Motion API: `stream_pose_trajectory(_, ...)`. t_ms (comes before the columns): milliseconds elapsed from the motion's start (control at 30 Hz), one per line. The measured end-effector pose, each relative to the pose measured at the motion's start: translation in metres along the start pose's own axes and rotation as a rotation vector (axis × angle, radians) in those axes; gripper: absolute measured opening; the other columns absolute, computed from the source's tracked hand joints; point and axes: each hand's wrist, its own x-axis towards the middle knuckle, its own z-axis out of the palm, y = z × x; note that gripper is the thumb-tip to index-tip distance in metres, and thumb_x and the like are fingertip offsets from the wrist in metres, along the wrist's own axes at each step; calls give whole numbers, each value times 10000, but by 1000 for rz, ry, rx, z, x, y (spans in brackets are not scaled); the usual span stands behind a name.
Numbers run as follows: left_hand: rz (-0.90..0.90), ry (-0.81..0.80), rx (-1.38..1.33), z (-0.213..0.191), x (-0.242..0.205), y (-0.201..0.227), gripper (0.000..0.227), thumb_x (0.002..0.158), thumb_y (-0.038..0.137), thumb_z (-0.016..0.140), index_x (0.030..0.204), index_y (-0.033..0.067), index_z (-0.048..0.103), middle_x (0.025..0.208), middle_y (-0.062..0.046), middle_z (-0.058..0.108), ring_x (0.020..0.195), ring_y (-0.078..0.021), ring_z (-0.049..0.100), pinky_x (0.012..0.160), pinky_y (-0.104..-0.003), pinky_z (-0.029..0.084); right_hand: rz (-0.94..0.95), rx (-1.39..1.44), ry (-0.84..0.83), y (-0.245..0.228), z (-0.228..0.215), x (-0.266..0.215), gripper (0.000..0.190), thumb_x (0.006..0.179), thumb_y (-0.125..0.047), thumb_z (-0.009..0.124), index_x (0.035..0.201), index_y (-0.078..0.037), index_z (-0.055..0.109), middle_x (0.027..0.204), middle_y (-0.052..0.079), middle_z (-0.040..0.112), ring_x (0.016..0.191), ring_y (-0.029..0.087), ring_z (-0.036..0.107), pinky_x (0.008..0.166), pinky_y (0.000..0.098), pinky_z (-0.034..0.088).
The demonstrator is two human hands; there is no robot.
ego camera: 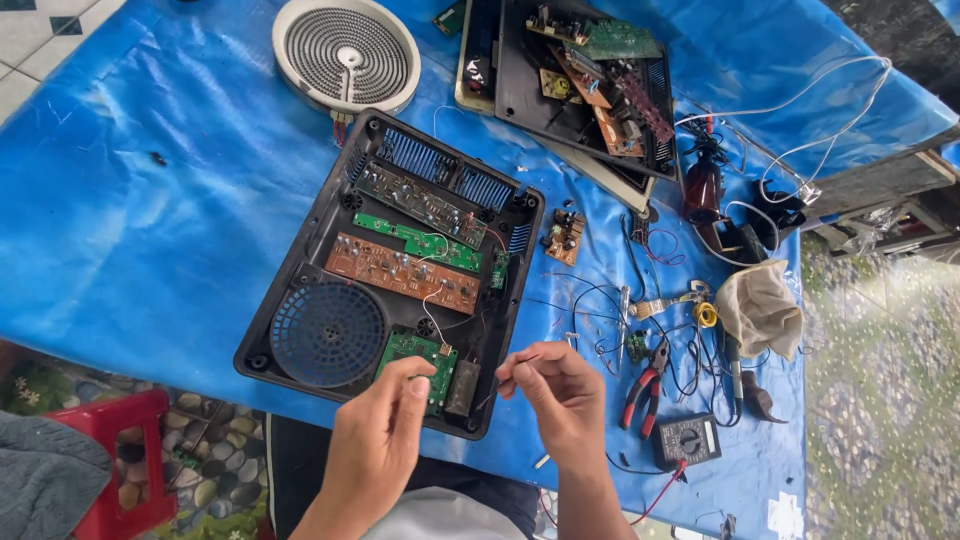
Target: Repairing an electronic appliance by testing circuits with a multimeter, stripping wires, and manipulating circuit board components.
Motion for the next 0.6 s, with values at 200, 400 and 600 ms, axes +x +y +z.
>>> stream_pose_trajectory(200, 95, -45, -13, 14, 5, 17, 334, 1051, 331, 450, 1203, 104, 643, 862, -15, 625, 674, -132, 627, 621, -303, 509, 63, -42, -7, 2, 9, 0, 72, 979, -39, 713, 1042, -65, 736, 1027, 85, 712, 936, 186, 648, 792, 298, 529)
stream_pose_trajectory(400, 31, -204, -65, 26, 15, 23, 408, 1044, 383, 433, 1284, 94, 593, 1083, -50, 741, 927, -196, 743, 764, -356, 576, 93, -85, 8, 4, 8, -3, 106, 955, -34, 740, 1061, -43, 740, 979, 84, 759, 852, 150, 725, 740, 254, 600)
stream_pose_trajectory(600, 123, -183, 86, 31, 16, 12, 166, 1064, 228, 479, 1067, 127, 610, 715, -24, 634, 576, -214, 602, 515, -365, 438, -7, -370, -86, -6, 7, 0, 82, 943, -74, 747, 1020, -55, 729, 927, 79, 766, 837, 169, 756, 741, 267, 634)
